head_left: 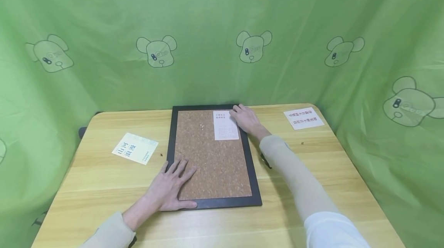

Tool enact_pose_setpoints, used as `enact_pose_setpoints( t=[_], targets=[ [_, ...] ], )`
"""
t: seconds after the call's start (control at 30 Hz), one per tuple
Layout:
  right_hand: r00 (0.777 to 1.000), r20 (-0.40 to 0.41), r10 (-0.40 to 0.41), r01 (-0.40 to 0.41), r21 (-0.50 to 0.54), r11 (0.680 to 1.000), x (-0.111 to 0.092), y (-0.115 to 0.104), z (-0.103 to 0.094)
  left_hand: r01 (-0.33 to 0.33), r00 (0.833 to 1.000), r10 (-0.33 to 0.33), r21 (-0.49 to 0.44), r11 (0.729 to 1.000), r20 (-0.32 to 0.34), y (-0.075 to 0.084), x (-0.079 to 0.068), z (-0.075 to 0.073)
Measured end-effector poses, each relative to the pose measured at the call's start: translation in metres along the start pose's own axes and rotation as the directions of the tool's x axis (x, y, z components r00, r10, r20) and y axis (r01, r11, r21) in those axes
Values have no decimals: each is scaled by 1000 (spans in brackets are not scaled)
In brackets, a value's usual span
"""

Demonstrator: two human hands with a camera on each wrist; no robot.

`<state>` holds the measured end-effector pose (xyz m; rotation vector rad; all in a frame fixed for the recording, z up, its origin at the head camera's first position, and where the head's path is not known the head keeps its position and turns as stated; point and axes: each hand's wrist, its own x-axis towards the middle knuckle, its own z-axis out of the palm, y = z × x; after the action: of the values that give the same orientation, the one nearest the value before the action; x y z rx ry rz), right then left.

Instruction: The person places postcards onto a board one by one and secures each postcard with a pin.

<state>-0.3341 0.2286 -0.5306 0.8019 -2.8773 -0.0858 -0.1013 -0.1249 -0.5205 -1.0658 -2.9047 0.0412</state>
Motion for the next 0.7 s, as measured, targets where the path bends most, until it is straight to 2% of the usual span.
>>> enact_pose_setpoints(
  t=[0.7],
  targets=[
    [1000, -16, -25, 25, -31, 999, -1, 6, 3, 0, 1000, 0, -18, 1000, -2, 0, -1, 0]
  ],
)
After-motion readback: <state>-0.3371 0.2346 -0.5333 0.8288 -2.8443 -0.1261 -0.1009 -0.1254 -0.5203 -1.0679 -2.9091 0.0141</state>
